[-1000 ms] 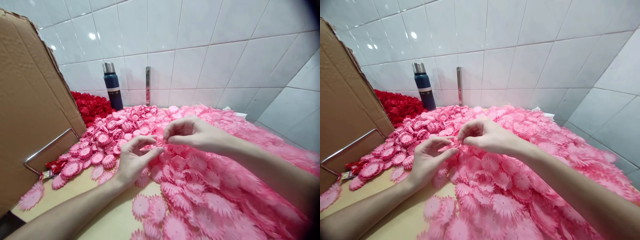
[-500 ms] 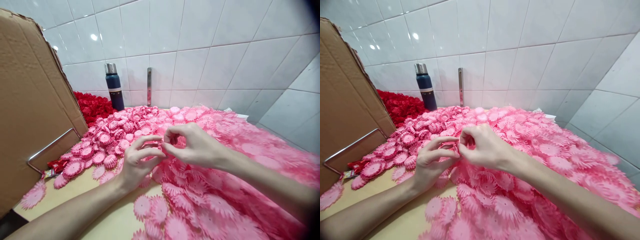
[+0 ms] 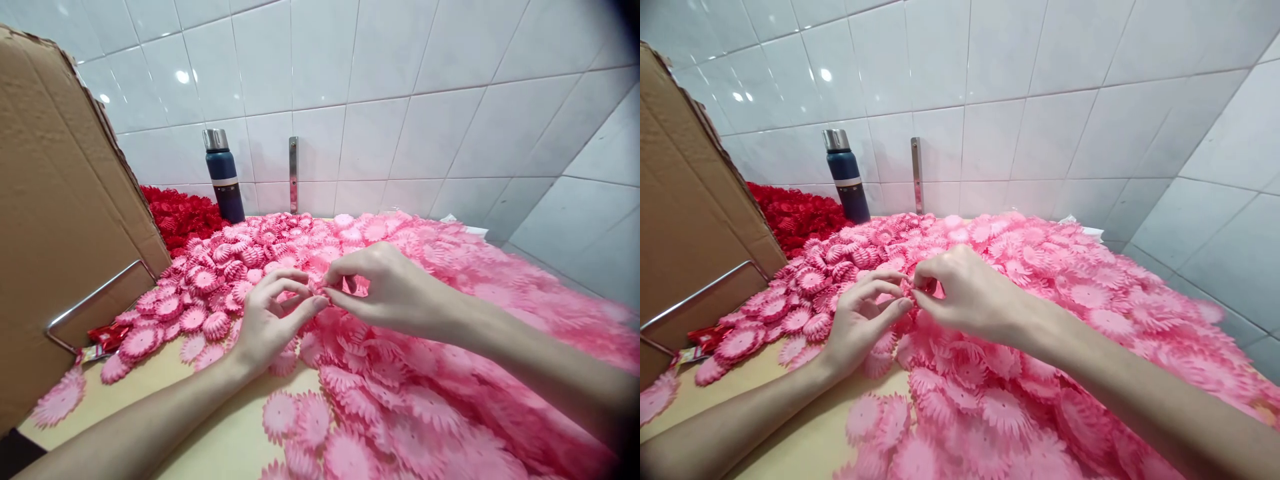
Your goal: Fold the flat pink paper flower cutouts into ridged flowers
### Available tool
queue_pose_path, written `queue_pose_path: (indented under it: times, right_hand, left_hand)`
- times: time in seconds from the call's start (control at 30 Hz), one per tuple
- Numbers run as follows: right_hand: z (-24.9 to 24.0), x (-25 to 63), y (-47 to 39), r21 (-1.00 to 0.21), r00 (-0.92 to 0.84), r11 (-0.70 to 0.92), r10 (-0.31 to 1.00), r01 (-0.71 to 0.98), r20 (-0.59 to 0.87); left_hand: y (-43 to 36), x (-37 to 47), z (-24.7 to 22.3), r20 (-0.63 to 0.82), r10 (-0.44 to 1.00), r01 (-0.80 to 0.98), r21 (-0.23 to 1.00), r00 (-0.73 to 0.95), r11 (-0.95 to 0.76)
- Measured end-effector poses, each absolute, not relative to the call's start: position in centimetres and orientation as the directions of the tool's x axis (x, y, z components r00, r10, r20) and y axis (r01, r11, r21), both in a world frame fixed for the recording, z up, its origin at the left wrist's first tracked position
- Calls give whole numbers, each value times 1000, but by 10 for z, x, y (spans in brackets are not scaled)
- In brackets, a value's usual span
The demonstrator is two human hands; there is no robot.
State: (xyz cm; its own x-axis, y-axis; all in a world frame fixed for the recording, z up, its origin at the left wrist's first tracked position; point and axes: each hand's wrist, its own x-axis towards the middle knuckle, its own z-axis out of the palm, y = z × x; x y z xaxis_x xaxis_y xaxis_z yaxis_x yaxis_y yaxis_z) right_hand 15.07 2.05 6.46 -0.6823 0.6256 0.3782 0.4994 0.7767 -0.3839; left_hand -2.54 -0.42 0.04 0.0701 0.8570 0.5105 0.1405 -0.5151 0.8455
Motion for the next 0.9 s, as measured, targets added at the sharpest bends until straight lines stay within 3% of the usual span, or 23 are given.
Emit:
queue_pose_path:
  times: [0.1,0.2,0.4,0.5,0.6,0.63,0.9]
  right_hand:
    - [63,152,21,-359,-687,778,625,515,370]
    - [64,152,20,-412,-681,759,643,504,352]
    - [64,150,24,-710,-564,556,781,433,267]
    - [66,162,36,-827,-406,425,874,369,267]
    - [75,180,47,-859,-134,364,931,360,339]
    - [78,185,50,-851,-118,349,937,393,329]
    - [72,180,47,-786,-370,404,897,468,241]
  left_hand:
    - [-5,-25,0,529,843,180,824,96,-537]
    - [-6,-25,2,554,826,240,792,107,-562]
    - [-11,-28,7,542,836,304,785,85,-540]
    - [-11,-30,4,525,851,201,834,2,-515]
    - [-9,-31,0,443,896,72,896,-45,-439]
    - [-8,-30,-1,413,909,51,910,-52,-411]
    - [-8,-26,1,319,948,31,947,-9,-319]
